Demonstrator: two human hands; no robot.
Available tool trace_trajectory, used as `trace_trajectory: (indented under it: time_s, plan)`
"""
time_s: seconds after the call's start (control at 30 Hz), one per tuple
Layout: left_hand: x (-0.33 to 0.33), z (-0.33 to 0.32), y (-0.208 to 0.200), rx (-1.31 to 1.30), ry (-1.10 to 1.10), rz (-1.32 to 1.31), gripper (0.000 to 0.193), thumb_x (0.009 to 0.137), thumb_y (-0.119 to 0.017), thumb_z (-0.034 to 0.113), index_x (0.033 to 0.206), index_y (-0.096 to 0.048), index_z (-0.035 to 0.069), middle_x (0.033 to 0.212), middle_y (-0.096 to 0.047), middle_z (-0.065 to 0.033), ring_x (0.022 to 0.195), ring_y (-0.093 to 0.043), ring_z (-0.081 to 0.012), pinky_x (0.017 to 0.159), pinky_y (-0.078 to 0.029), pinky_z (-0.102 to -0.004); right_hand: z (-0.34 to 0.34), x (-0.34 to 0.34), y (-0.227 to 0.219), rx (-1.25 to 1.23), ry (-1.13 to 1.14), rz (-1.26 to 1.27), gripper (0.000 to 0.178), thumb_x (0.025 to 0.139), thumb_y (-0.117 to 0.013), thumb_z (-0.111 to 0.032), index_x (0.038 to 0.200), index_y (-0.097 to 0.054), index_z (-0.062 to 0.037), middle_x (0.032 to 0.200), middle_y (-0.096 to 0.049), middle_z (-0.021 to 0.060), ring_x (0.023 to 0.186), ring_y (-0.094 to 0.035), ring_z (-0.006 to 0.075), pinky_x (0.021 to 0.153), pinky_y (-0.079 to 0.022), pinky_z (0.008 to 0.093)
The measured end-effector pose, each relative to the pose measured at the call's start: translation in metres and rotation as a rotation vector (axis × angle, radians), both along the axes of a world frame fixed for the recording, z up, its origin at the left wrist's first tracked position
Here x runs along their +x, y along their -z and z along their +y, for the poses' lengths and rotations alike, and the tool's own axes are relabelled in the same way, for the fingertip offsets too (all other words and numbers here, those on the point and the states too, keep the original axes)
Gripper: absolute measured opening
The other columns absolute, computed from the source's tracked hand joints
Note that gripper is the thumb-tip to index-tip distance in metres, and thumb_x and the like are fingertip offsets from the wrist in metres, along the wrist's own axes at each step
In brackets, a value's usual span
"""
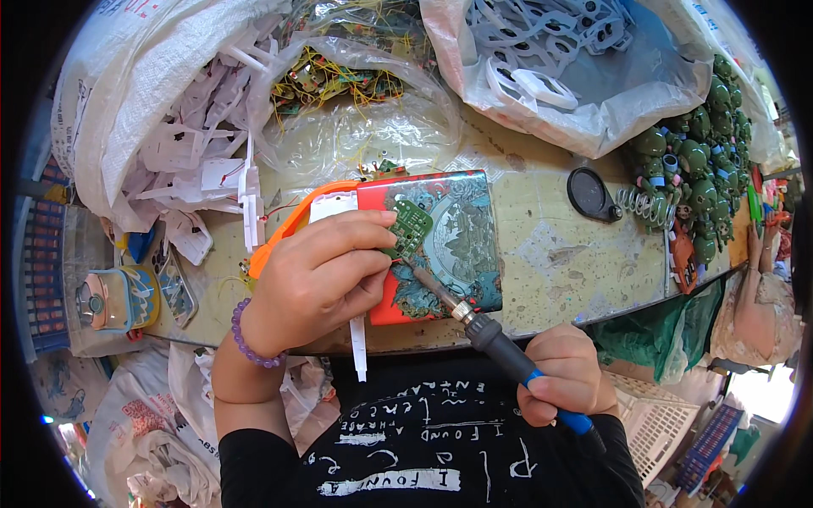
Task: Soldering wires and components to assemble plastic toy parts at a factory workbench.
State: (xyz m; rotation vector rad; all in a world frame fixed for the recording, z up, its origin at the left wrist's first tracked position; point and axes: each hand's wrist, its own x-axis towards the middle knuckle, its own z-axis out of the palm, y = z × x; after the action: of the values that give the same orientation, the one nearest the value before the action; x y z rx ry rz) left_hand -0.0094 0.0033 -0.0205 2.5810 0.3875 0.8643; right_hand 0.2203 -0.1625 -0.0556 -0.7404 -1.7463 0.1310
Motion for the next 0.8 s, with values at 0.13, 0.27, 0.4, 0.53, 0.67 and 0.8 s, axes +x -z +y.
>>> trace_trajectory:
  time_s: [0.13, 0.27, 0.4, 0.53, 0.67, 0.8]
  plan:
    - [0.000, 0.000, 0.001, 0.007, 0.001, 0.003, 0.017, 0.067, -0.071, -0.003, 0.081, -0.062, 0.001, 0.094, -0.065, -0.0102, 0.099, -0.066, -0.0293, 0.078, -0.056, -0.0362, 0.001, 0.001, 0.003, 0.038, -0.018, -0.056, 0.026, 0.088, -0.066, -0.028, 0.095, -0.058, -0.0038, 0.072, -0.057, 0.0036, 0.059, -0.057, 0.0181, 0.048, -0.049, 0.0287]
    - [0.000, 0.000, 0.000, 0.014, 0.000, 0.000, 0.017, 0.067, -0.070, -0.004, 0.082, -0.062, 0.001, 0.094, -0.064, -0.0102, 0.099, -0.066, -0.0292, 0.079, -0.056, -0.0363, -0.002, 0.000, 0.006, 0.035, 0.003, -0.066, 0.025, 0.089, -0.065, -0.027, 0.095, -0.058, -0.0038, 0.073, -0.057, 0.0039, 0.060, -0.057, 0.0182, 0.048, -0.050, 0.0282]
    - [-0.001, -0.001, 0.000, 0.014, -0.002, 0.005, 0.017, 0.067, -0.070, -0.003, 0.082, -0.062, 0.001, 0.094, -0.064, -0.0102, 0.099, -0.066, -0.0291, 0.079, -0.055, -0.0366, -0.004, 0.000, 0.007, 0.066, -0.007, -0.048, 0.028, 0.089, -0.065, -0.030, 0.095, -0.057, -0.0039, 0.075, -0.058, 0.0048, 0.061, -0.057, 0.0191, 0.048, -0.049, 0.0291]
    - [-0.001, -0.001, -0.001, 0.022, -0.006, 0.008, 0.016, 0.068, -0.070, -0.003, 0.081, -0.062, 0.001, 0.093, -0.064, -0.0101, 0.099, -0.066, -0.0290, 0.079, -0.055, -0.0367, -0.008, -0.001, 0.006, 0.063, 0.043, -0.002, 0.031, 0.090, -0.065, -0.032, 0.098, -0.056, -0.0038, 0.076, -0.058, 0.0054, 0.062, -0.058, 0.0201, 0.049, -0.050, 0.0300]
    - [0.000, -0.001, -0.001, 0.021, -0.015, 0.003, 0.016, 0.067, -0.070, -0.003, 0.081, -0.062, 0.001, 0.093, -0.064, -0.0100, 0.098, -0.066, -0.0287, 0.079, -0.056, -0.0366, -0.009, 0.001, 0.004, 0.041, 0.038, -0.013, 0.031, 0.090, -0.065, -0.032, 0.100, -0.055, -0.0037, 0.075, -0.057, 0.0052, 0.062, -0.059, 0.0205, 0.048, -0.050, 0.0304]
    - [0.002, 0.000, 0.001, 0.019, -0.010, 0.002, 0.016, 0.067, -0.070, -0.002, 0.081, -0.062, 0.001, 0.093, -0.064, -0.0099, 0.098, -0.066, -0.0288, 0.079, -0.056, -0.0366, -0.012, 0.004, 0.008, 0.030, 0.094, 0.053, 0.028, 0.089, -0.066, -0.026, 0.105, -0.053, -0.0055, 0.075, -0.057, 0.0056, 0.062, -0.059, 0.0227, 0.048, -0.049, 0.0326]
